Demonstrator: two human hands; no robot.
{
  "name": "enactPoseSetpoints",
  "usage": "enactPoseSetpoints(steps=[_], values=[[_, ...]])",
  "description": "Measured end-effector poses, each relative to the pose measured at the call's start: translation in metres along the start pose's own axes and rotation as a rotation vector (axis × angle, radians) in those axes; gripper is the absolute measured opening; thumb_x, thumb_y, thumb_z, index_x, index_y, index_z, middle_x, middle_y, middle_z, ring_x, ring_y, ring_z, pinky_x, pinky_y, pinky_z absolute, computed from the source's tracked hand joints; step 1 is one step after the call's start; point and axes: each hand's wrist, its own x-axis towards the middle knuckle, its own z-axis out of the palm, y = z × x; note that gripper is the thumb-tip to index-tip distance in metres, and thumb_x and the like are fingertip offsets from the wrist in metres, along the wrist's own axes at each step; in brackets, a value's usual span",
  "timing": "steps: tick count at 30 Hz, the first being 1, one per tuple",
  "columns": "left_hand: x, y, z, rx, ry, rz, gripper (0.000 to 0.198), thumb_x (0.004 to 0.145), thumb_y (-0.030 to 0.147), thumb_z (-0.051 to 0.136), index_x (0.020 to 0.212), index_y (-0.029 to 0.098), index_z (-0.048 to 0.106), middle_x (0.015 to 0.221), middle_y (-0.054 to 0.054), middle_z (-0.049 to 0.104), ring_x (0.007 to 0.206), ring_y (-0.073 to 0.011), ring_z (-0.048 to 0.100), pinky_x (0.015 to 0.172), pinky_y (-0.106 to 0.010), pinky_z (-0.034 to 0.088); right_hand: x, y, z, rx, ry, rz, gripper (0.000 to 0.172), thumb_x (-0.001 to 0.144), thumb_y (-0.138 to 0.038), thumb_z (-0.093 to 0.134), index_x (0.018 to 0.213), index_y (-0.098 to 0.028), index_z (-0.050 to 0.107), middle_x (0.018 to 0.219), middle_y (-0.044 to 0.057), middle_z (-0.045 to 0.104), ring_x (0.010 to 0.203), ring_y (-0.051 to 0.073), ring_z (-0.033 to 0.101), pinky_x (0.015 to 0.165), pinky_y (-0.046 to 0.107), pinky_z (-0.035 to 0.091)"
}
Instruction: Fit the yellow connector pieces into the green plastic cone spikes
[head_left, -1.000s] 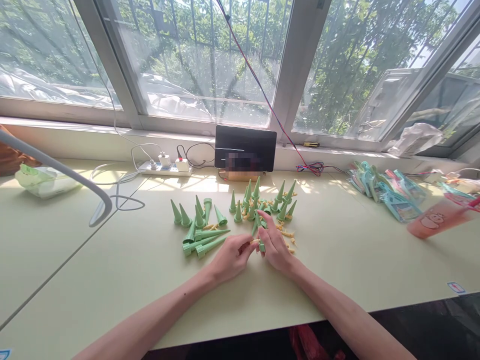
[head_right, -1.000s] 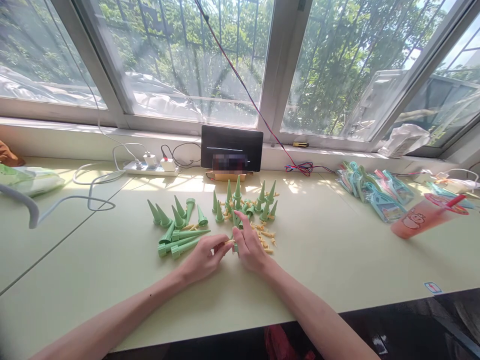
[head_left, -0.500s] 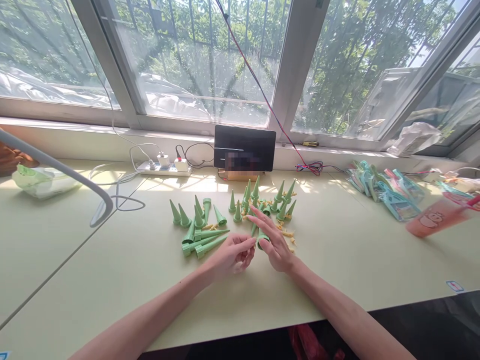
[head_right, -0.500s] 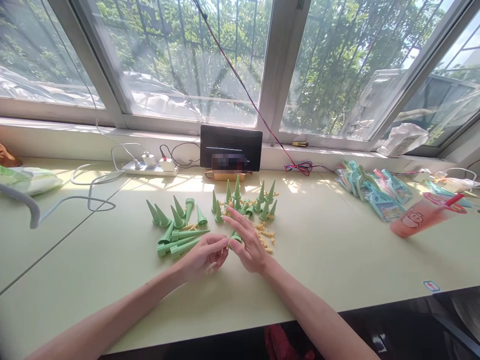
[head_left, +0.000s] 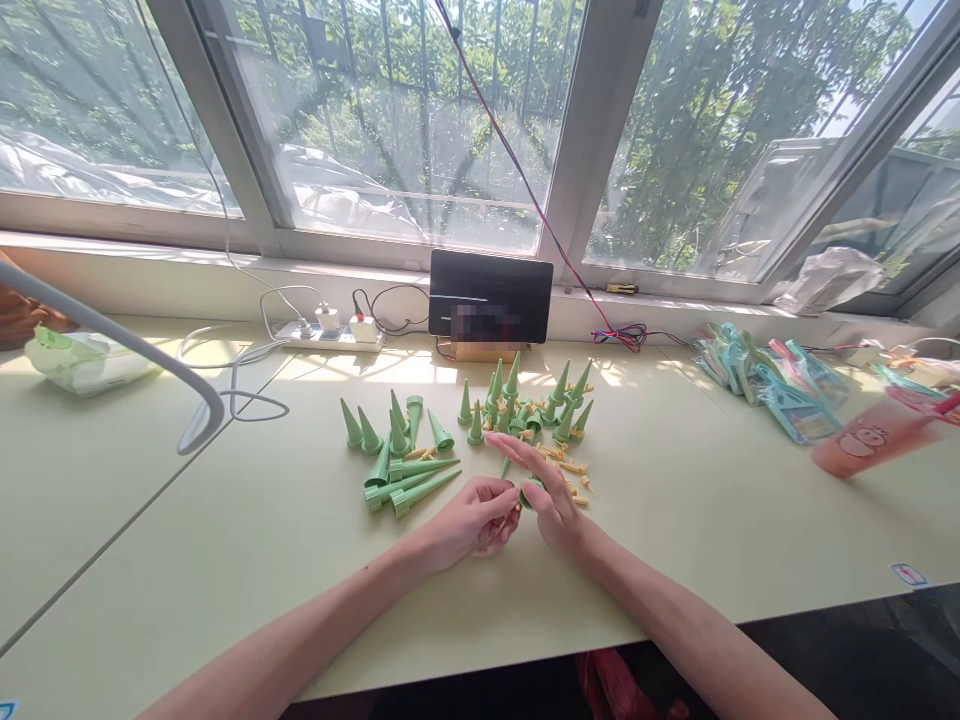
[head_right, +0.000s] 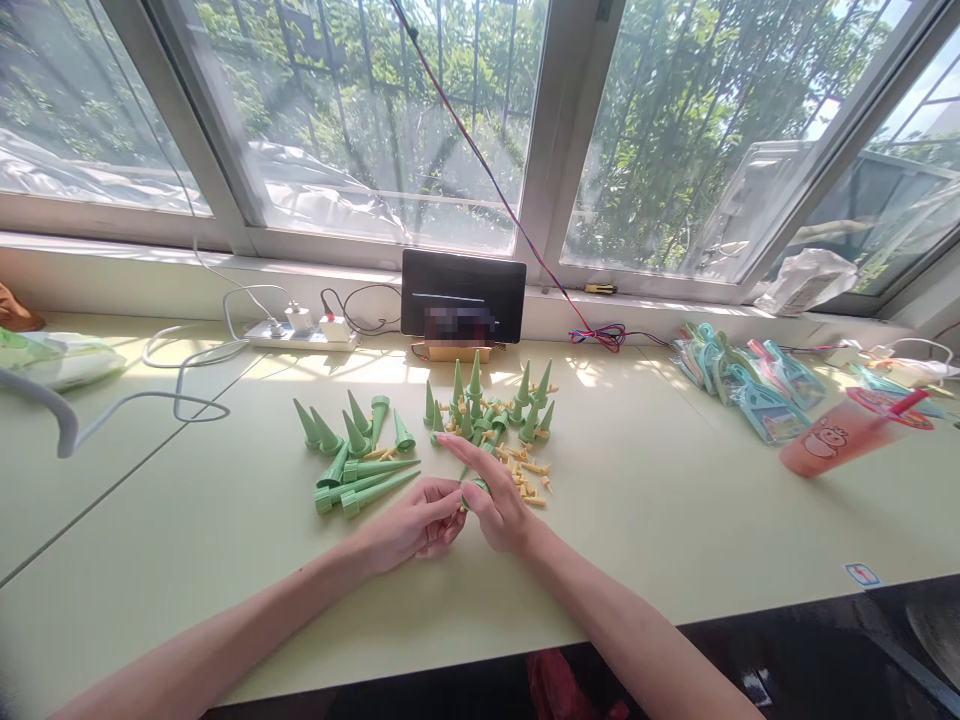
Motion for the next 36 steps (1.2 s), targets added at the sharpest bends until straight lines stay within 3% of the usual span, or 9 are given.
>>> enactPoseSetpoints(steps=[6, 12, 18, 21, 24, 36], values=[[0.002, -0.001, 0.009, 0.210, 0.147, 0.158, 0.048, 0.089, 0.058, 0.056, 0.068, 0.016, 0.048, 0.051, 0.005, 0.045, 0.040, -0.0044, 0.033, 0.040, -0.020, 0.025, 0.000, 0.002, 0.002, 0.029, 0.040, 0.077, 0.050, 0.100, -0.042, 0.036, 0.148, -0.027, 0.040, 0.144, 0.007, 0.056, 0.137, 0.026, 0.047, 0.116, 0.050, 0.030], [0.003, -0.004, 0.009, 0.490, 0.272, 0.350, 0.044, 0.096, 0.049, 0.047, 0.066, 0.017, 0.046, 0.053, 0.003, 0.046, 0.045, -0.0071, 0.040, 0.045, -0.021, 0.033, -0.001, 0.003, 0.005, 0.052, 0.065, 0.167, 0.051, 0.100, -0.044, 0.034, 0.150, -0.029, 0.036, 0.141, 0.008, 0.059, 0.123, 0.028, 0.058, 0.107, 0.050, 0.041], [0.003, -0.008, 0.007, 0.813, 0.382, 0.576, 0.037, 0.098, 0.036, 0.045, 0.066, 0.017, 0.045, 0.056, 0.003, 0.045, 0.053, -0.0086, 0.037, 0.053, -0.023, 0.033, -0.001, 0.001, 0.008, 0.142, 0.078, 0.191, 0.052, 0.101, -0.048, 0.034, 0.149, -0.029, 0.037, 0.137, 0.008, 0.062, 0.112, 0.026, 0.065, 0.103, 0.050, 0.046], [0.004, -0.011, 0.006, 0.936, 0.436, 0.652, 0.035, 0.098, 0.031, 0.044, 0.065, 0.017, 0.044, 0.058, 0.003, 0.042, 0.054, -0.0092, 0.032, 0.054, -0.023, 0.030, -0.001, 0.001, 0.009, 0.164, 0.082, 0.211, 0.052, 0.101, -0.049, 0.035, 0.148, -0.029, 0.039, 0.135, 0.008, 0.064, 0.118, 0.027, 0.063, 0.108, 0.052, 0.041], [0.004, -0.014, 0.005, 1.018, 0.458, 0.683, 0.032, 0.098, 0.027, 0.044, 0.067, 0.017, 0.044, 0.060, 0.003, 0.042, 0.057, -0.0102, 0.032, 0.054, -0.023, 0.030, 0.000, 0.002, 0.009, 0.226, 0.087, 0.213, 0.051, 0.101, -0.050, 0.035, 0.147, -0.029, 0.039, 0.130, 0.008, 0.067, 0.125, 0.028, 0.059, 0.110, 0.052, 0.038], [0.003, -0.018, 0.000, 1.284, 0.445, 0.829, 0.028, 0.099, 0.017, 0.038, 0.072, 0.018, 0.045, 0.066, 0.000, 0.047, 0.060, -0.0126, 0.035, 0.058, -0.027, 0.030, 0.002, 0.006, 0.011, 0.285, 0.092, 0.296, 0.060, 0.098, -0.061, 0.033, 0.147, -0.027, 0.044, 0.116, 0.010, 0.073, 0.115, 0.032, 0.065, 0.103, 0.056, 0.044]])
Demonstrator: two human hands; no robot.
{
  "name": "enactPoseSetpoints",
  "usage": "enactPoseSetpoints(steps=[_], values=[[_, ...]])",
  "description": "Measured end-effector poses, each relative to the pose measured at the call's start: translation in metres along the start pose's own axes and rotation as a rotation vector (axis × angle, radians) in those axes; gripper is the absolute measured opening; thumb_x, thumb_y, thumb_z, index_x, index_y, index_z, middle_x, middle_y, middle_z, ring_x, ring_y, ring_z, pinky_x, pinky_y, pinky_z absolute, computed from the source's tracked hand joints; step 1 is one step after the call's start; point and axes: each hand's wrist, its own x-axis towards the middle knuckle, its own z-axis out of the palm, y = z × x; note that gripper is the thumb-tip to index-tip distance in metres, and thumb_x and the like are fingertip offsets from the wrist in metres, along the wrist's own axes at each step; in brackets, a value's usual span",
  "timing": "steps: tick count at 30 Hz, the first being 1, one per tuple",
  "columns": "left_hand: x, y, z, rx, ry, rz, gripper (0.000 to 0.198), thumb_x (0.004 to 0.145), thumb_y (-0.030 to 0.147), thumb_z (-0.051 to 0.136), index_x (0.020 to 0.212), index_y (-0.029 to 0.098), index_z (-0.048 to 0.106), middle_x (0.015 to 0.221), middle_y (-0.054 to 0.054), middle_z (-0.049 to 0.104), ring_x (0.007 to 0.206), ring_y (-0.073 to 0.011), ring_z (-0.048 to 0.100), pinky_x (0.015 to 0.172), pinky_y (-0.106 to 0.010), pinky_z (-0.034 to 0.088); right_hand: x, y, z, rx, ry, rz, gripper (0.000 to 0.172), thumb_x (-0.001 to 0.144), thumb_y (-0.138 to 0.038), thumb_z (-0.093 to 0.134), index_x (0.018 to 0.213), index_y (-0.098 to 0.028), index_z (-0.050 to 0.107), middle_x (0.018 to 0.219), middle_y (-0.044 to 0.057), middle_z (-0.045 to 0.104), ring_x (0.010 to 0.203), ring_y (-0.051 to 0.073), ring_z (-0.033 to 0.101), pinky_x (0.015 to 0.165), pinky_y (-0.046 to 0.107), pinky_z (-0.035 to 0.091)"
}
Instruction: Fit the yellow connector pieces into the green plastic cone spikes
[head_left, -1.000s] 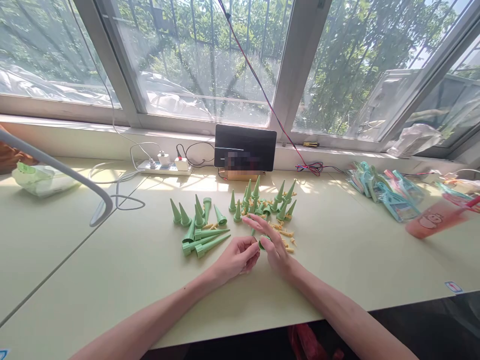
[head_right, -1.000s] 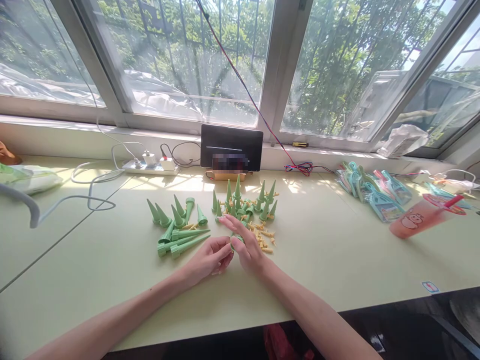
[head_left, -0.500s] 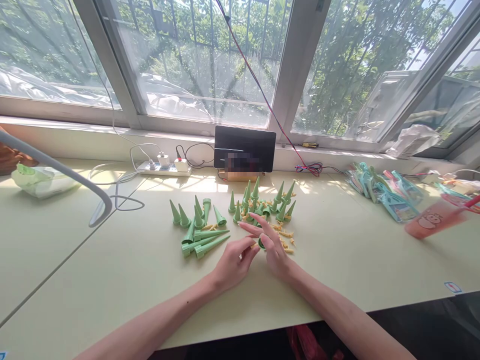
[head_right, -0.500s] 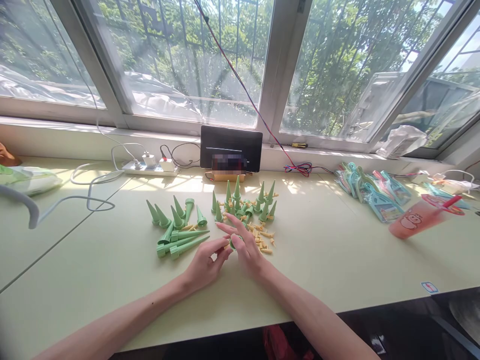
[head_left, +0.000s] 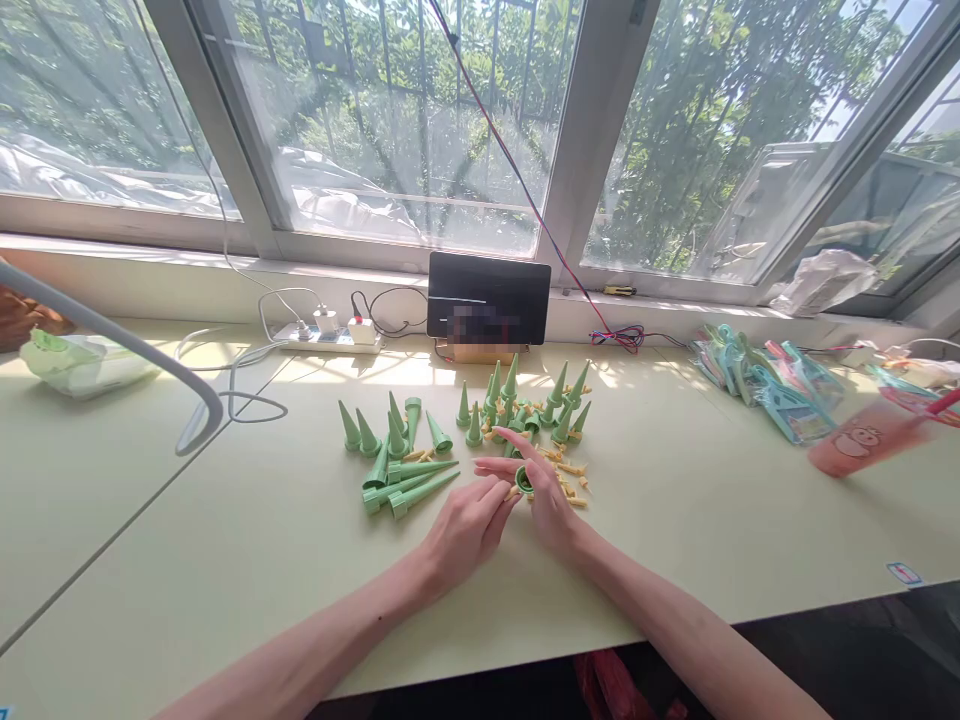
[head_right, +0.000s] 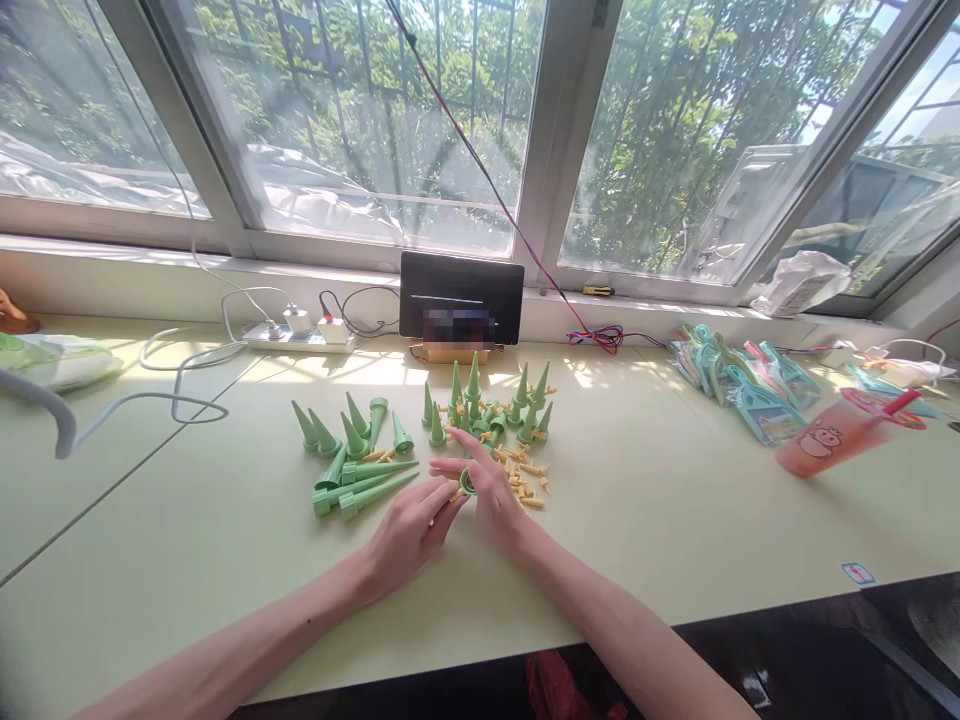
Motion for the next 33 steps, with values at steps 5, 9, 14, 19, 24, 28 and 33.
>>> enactPoseSetpoints(steps=[5, 9, 14, 19, 24, 28, 33], values=[[0.002, 0.002, 0.002, -0.136, 0.012, -0.108, 0.030, 0.098, 0.020, 0.042, 0.068, 0.019, 0.041, 0.062, 0.002, 0.044, 0.060, -0.0119, 0.036, 0.057, -0.025, 0.032, 0.000, -0.001, -0.001, -0.015, -0.020, 0.020, 0.063, 0.098, -0.064, 0.031, 0.148, -0.028, 0.041, 0.116, 0.010, 0.073, 0.110, 0.032, 0.068, 0.100, 0.054, 0.047], [0.006, 0.006, -0.001, -0.263, 0.020, -0.216, 0.030, 0.097, 0.023, 0.047, 0.067, 0.018, 0.046, 0.060, 0.002, 0.044, 0.058, -0.0105, 0.038, 0.055, -0.023, 0.032, 0.001, -0.003, -0.002, -0.068, -0.004, -0.009, 0.063, 0.098, -0.064, 0.029, 0.147, -0.028, 0.043, 0.118, 0.010, 0.073, 0.120, 0.032, 0.062, 0.111, 0.059, 0.033], [0.011, 0.011, -0.006, -0.476, -0.032, -0.377, 0.037, 0.096, 0.034, 0.049, 0.064, 0.016, 0.050, 0.056, 0.002, 0.046, 0.055, -0.0098, 0.041, 0.051, -0.023, 0.034, 0.003, 0.000, -0.004, 0.023, -0.034, 0.019, 0.068, 0.096, -0.070, 0.029, 0.150, -0.028, 0.037, 0.127, 0.012, 0.068, 0.116, 0.032, 0.065, 0.101, 0.054, 0.046], [0.014, 0.013, -0.010, -0.797, -0.097, -0.593, 0.042, 0.093, 0.047, 0.054, 0.065, 0.016, 0.051, 0.053, 0.003, 0.049, 0.042, -0.0071, 0.041, 0.041, -0.021, 0.033, 0.003, -0.002, -0.004, 0.087, -0.028, -0.011, 0.063, 0.097, -0.064, 0.036, 0.151, -0.032, 0.032, 0.141, 0.011, 0.058, 0.114, 0.030, 0.066, 0.094, 0.048, 0.053], [0.017, 0.008, -0.015, -1.142, -0.225, -0.784, 0.044, 0.089, 0.050, 0.060, 0.064, 0.014, 0.054, 0.048, 0.002, 0.050, 0.037, -0.0066, 0.040, 0.036, -0.019, 0.029, 0.005, -0.009, -0.005, 0.023, 0.060, -0.176, 0.049, 0.101, -0.052, 0.038, 0.147, -0.035, 0.043, 0.153, 0.005, 0.044, 0.131, 0.029, 0.053, 0.104, 0.048, 0.046], [0.019, 0.005, -0.016, -1.409, -0.299, -0.975, 0.040, 0.086, 0.046, 0.065, 0.065, 0.014, 0.056, 0.045, 0.002, 0.050, 0.034, -0.0059, 0.037, 0.034, -0.020, 0.023, 0.006, -0.011, -0.008, -0.096, 0.094, -0.260, 0.046, 0.101, -0.049, 0.035, 0.140, -0.033, 0.054, 0.156, 0.000, 0.040, 0.143, 0.028, 0.038, 0.113, 0.047, 0.037], [0.019, 0.004, -0.013, -1.495, -0.413, -1.067, 0.037, 0.083, 0.043, 0.069, 0.064, 0.014, 0.057, 0.046, 0.001, 0.052, 0.034, -0.0060, 0.038, 0.036, -0.021, 0.017, 0.004, -0.012, -0.008, -0.181, 0.013, -0.312, 0.046, 0.102, -0.048, 0.032, 0.134, -0.032, 0.060, 0.152, -0.001, 0.046, 0.143, 0.027, 0.037, 0.120, 0.049, 0.026]])
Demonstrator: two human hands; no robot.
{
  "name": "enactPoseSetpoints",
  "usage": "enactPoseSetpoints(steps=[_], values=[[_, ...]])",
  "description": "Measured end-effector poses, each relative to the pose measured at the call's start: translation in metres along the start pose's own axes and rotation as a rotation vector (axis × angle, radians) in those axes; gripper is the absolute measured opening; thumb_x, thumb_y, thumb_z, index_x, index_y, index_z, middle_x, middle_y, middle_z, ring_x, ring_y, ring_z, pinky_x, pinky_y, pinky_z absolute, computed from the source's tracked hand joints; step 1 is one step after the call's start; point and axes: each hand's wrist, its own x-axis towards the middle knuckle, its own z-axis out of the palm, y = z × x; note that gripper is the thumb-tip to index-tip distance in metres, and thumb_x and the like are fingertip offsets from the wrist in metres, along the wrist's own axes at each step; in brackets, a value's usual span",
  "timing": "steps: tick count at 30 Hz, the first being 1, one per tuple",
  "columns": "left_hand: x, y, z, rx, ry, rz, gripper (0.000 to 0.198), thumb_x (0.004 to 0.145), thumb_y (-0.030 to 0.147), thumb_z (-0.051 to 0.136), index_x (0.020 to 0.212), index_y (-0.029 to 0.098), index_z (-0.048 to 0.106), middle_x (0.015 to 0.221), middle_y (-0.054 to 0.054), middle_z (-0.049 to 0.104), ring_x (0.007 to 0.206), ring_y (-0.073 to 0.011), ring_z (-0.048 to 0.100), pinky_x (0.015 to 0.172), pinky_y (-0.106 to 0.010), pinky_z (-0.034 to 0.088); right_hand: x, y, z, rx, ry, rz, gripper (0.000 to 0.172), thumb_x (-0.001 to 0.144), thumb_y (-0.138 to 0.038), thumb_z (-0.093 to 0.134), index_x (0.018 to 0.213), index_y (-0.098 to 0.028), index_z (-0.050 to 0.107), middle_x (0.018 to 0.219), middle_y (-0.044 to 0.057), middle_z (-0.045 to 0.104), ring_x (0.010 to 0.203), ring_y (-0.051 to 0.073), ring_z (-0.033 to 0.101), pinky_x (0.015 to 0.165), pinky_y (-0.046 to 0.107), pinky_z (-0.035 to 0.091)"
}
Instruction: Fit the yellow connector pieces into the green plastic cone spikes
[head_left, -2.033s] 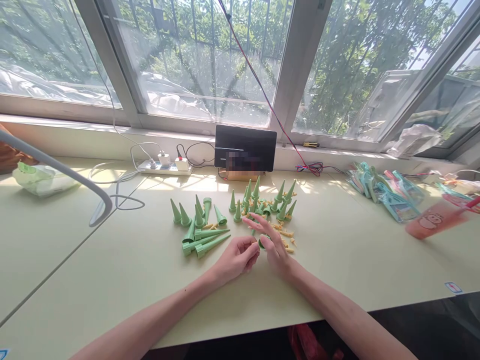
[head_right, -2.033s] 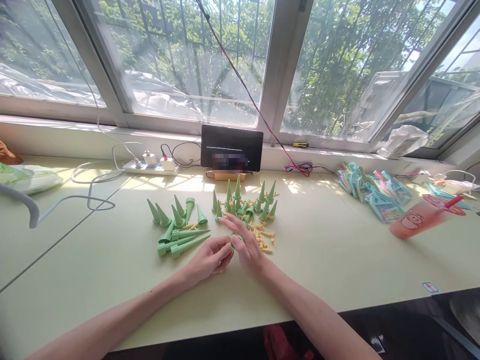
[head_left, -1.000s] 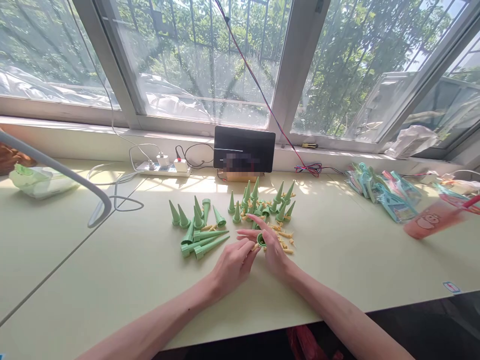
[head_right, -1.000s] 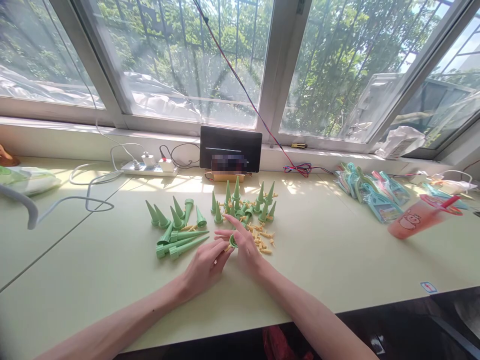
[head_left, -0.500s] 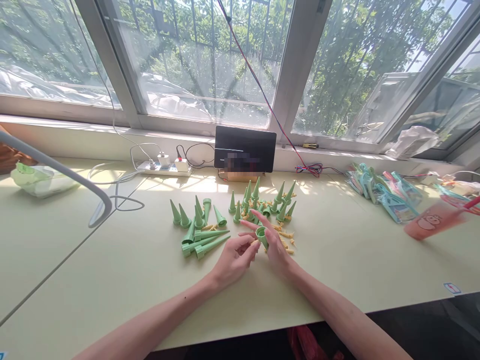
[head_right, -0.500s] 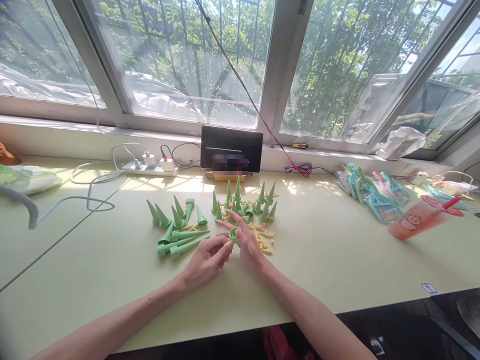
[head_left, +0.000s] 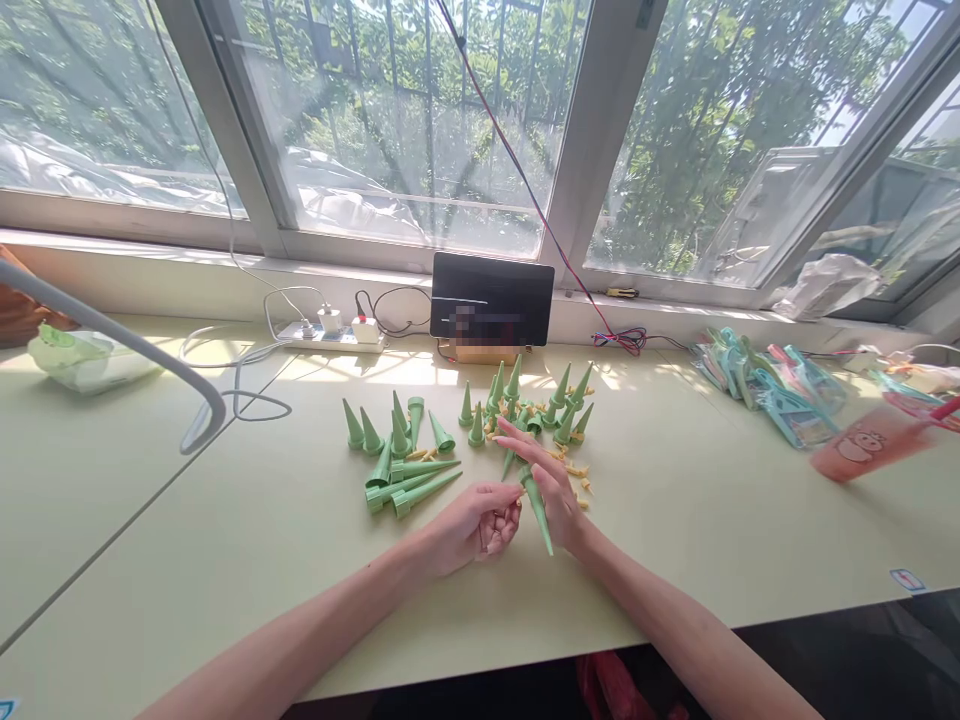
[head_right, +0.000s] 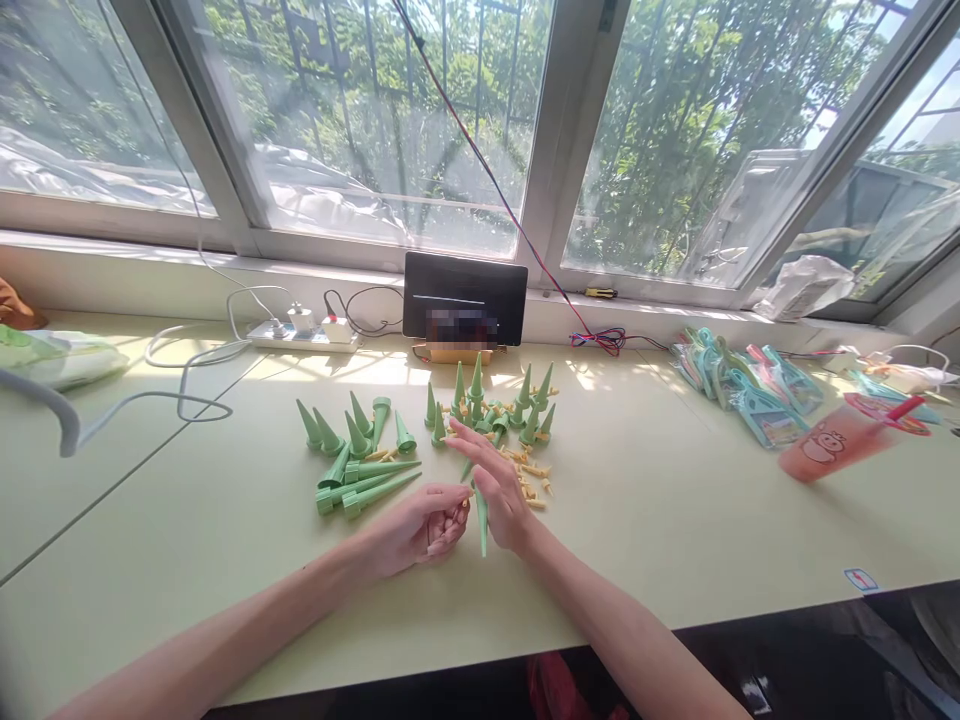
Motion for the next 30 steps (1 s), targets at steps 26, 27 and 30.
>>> enactPoseSetpoints(steps=[26, 27, 30], values=[[0.005, -0.018, -0.009, 1.191, 0.342, 0.676, 0.037, 0.096, 0.030, 0.044, 0.062, 0.018, 0.039, 0.056, 0.003, 0.041, 0.054, -0.0102, 0.034, 0.054, -0.025, 0.029, -0.002, 0.000, 0.005, 0.069, -0.010, 0.162, 0.059, 0.102, -0.052, 0.023, 0.108, -0.026, 0.076, 0.123, 0.003, 0.071, 0.121, 0.026, 0.060, 0.108, 0.045, 0.042], [0.005, -0.017, -0.009, 1.249, 0.346, 0.702, 0.036, 0.096, 0.029, 0.043, 0.063, 0.018, 0.038, 0.058, 0.003, 0.041, 0.055, -0.0106, 0.034, 0.056, -0.025, 0.029, -0.002, 0.000, 0.005, 0.076, -0.006, 0.181, 0.060, 0.103, -0.052, 0.022, 0.107, -0.026, 0.077, 0.122, 0.003, 0.071, 0.121, 0.026, 0.060, 0.107, 0.044, 0.042], [0.003, -0.016, -0.009, 1.360, 0.321, 0.749, 0.032, 0.097, 0.026, 0.039, 0.066, 0.018, 0.038, 0.064, 0.001, 0.045, 0.059, -0.0116, 0.037, 0.058, -0.026, 0.030, -0.001, -0.003, 0.006, 0.082, 0.005, 0.256, 0.062, 0.103, -0.054, 0.022, 0.105, -0.026, 0.077, 0.122, 0.002, 0.071, 0.117, 0.027, 0.062, 0.105, 0.044, 0.044]])
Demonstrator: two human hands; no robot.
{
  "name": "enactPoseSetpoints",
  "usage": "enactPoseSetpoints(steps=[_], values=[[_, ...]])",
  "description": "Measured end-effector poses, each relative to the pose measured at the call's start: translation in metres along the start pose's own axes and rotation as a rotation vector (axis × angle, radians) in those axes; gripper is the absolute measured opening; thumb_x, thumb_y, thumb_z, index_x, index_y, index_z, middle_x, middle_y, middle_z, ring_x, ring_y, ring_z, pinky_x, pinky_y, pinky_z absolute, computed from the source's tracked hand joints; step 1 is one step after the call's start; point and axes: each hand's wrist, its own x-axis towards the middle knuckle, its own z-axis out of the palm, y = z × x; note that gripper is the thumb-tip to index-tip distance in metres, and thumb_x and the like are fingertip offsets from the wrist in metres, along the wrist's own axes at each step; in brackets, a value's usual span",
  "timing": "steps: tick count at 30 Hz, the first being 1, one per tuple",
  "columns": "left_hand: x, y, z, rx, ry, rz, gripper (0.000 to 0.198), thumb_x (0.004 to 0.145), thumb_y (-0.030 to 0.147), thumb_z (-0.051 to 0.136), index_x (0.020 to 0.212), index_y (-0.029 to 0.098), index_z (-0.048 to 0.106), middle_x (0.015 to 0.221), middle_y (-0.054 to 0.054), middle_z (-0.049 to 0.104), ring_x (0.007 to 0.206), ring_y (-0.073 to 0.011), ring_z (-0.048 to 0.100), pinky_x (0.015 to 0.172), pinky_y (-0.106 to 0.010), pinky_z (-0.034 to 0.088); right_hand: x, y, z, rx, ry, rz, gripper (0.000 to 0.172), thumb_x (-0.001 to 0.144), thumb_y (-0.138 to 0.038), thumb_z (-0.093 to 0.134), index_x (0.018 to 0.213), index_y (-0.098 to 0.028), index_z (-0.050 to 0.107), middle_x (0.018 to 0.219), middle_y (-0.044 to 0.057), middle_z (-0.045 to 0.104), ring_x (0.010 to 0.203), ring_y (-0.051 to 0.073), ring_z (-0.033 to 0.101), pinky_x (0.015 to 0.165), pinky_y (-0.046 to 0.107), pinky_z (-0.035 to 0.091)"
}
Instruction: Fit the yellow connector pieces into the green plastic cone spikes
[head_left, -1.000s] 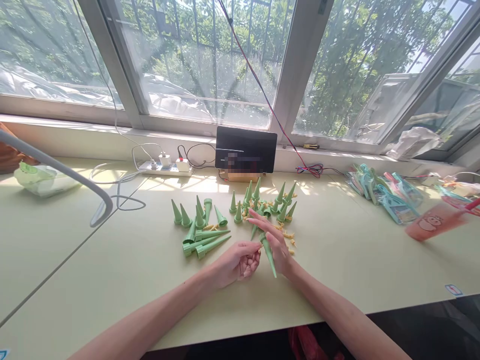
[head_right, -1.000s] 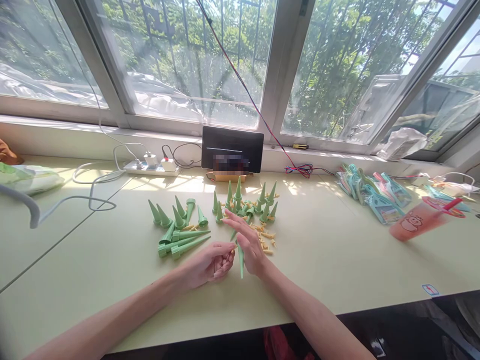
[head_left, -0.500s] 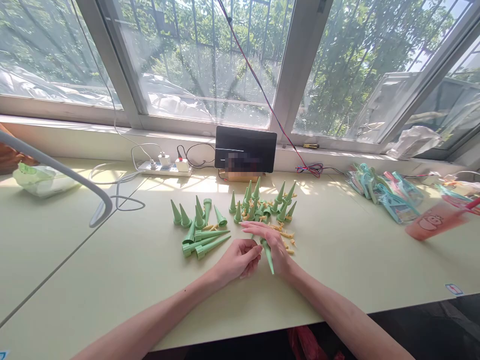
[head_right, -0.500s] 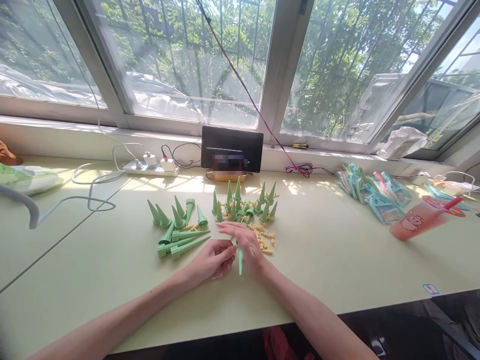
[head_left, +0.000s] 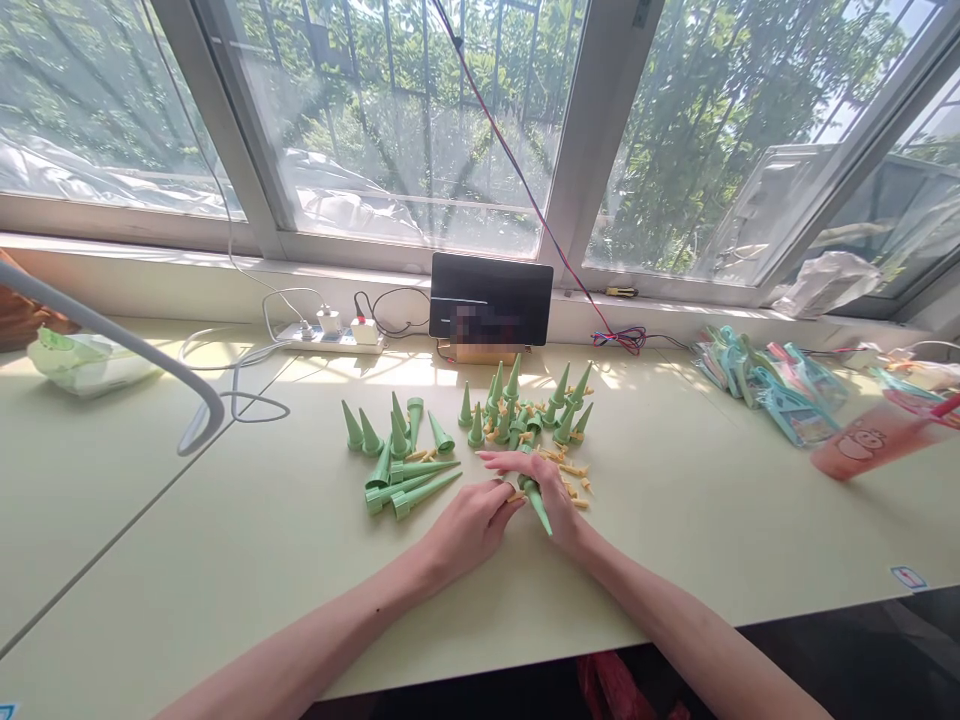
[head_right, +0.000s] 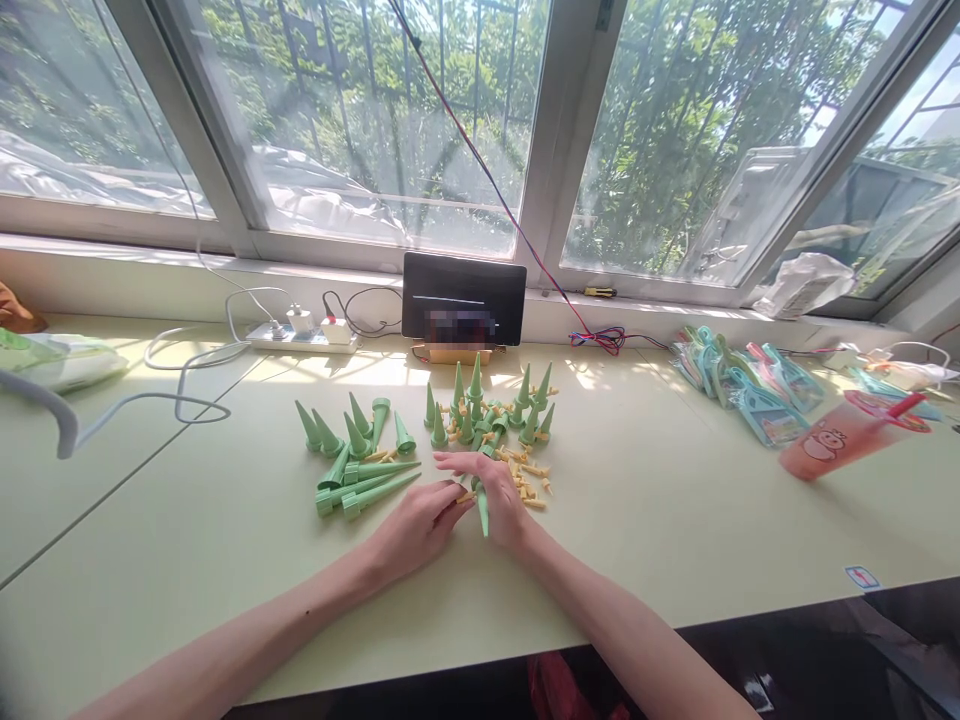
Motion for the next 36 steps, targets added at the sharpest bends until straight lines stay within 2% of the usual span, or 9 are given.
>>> enactPoseSetpoints(steps=[3, 6, 11, 14, 18, 22, 24, 27, 36], values=[[0.001, 0.002, -0.001, -0.010, 0.007, -0.018, 0.033, 0.096, 0.026, 0.040, 0.064, 0.019, 0.036, 0.062, 0.002, 0.043, 0.058, -0.0113, 0.036, 0.058, -0.026, 0.029, 0.001, -0.003, 0.001, 0.007, 0.005, 0.071, 0.067, 0.101, -0.061, 0.020, 0.104, -0.026, 0.078, 0.121, 0.002, 0.072, 0.112, 0.027, 0.063, 0.102, 0.044, 0.046], [0.004, 0.005, -0.002, -0.132, 0.024, -0.118, 0.038, 0.095, 0.030, 0.046, 0.060, 0.019, 0.035, 0.055, 0.004, 0.037, 0.053, -0.0100, 0.032, 0.054, -0.025, 0.028, 0.001, -0.001, 0.000, 0.031, 0.015, 0.094, 0.074, 0.100, -0.065, 0.015, 0.104, -0.027, 0.078, 0.119, 0.003, 0.072, 0.116, 0.027, 0.062, 0.105, 0.046, 0.045], [0.007, 0.014, -0.010, -0.615, -0.141, -0.434, 0.042, 0.093, 0.047, 0.051, 0.062, 0.018, 0.048, 0.049, 0.003, 0.048, 0.040, -0.0088, 0.041, 0.043, -0.023, 0.030, 0.002, 0.010, -0.003, -0.053, 0.013, 0.029, 0.070, 0.100, -0.064, 0.018, 0.111, -0.026, 0.076, 0.119, 0.005, 0.072, 0.120, 0.028, 0.060, 0.109, 0.049, 0.040], [0.008, 0.016, -0.015, -0.852, -0.209, -0.535, 0.044, 0.089, 0.052, 0.056, 0.063, 0.017, 0.051, 0.047, 0.003, 0.050, 0.036, -0.0073, 0.039, 0.038, -0.021, 0.028, 0.001, 0.014, -0.004, -0.100, 0.018, 0.000, 0.065, 0.103, -0.058, 0.018, 0.120, -0.026, 0.071, 0.125, 0.006, 0.069, 0.121, 0.028, 0.060, 0.108, 0.047, 0.041], [0.011, 0.013, -0.018, -1.088, -0.234, -0.635, 0.043, 0.083, 0.050, 0.066, 0.062, 0.015, 0.055, 0.048, 0.001, 0.053, 0.035, -0.0064, 0.040, 0.035, -0.020, 0.024, 0.001, 0.010, -0.003, -0.110, 0.026, -0.063, 0.052, 0.105, -0.053, 0.024, 0.142, -0.030, 0.053, 0.140, 0.005, 0.060, 0.128, 0.026, 0.056, 0.111, 0.045, 0.039], [0.013, 0.010, -0.018, -1.262, -0.265, -0.766, 0.040, 0.082, 0.045, 0.068, 0.062, 0.013, 0.056, 0.045, 0.001, 0.052, 0.032, -0.0048, 0.037, 0.034, -0.019, 0.019, 0.000, 0.006, -0.004, -0.141, 0.060, -0.182, 0.051, 0.104, -0.052, 0.029, 0.151, -0.034, 0.038, 0.158, 0.002, 0.037, 0.139, 0.026, 0.044, 0.114, 0.045, 0.037], [0.013, 0.009, -0.018, -1.355, -0.267, -0.794, 0.039, 0.083, 0.042, 0.068, 0.061, 0.012, 0.055, 0.043, 0.002, 0.050, 0.032, -0.0036, 0.035, 0.035, -0.018, 0.018, 0.000, 0.005, -0.006, -0.183, 0.047, -0.232, 0.050, 0.104, -0.051, 0.030, 0.149, -0.034, 0.041, 0.160, 0.000, 0.032, 0.146, 0.026, 0.034, 0.117, 0.047, 0.032], [0.013, 0.009, -0.019, -1.473, -0.298, -0.810, 0.037, 0.083, 0.039, 0.068, 0.061, 0.013, 0.054, 0.044, 0.003, 0.047, 0.032, -0.0024, 0.033, 0.034, -0.018, 0.015, 0.001, 0.004, -0.009, -0.243, -0.008, -0.275, 0.049, 0.104, -0.050, 0.028, 0.144, -0.033, 0.049, 0.158, -0.001, 0.037, 0.149, 0.025, 0.026, 0.121, 0.048, 0.024], [0.010, 0.003, -0.017, -1.574, -0.433, -0.829, 0.033, 0.085, 0.036, 0.064, 0.063, 0.013, 0.056, 0.045, 0.002, 0.046, 0.032, -0.0038, 0.030, 0.028, -0.018, 0.010, 0.000, -0.001, -0.008, -0.224, -0.106, -0.377, 0.047, 0.100, -0.052, 0.035, 0.128, -0.029, 0.065, 0.141, 0.004, 0.058, 0.140, 0.028, 0.044, 0.118, 0.053, 0.029]])
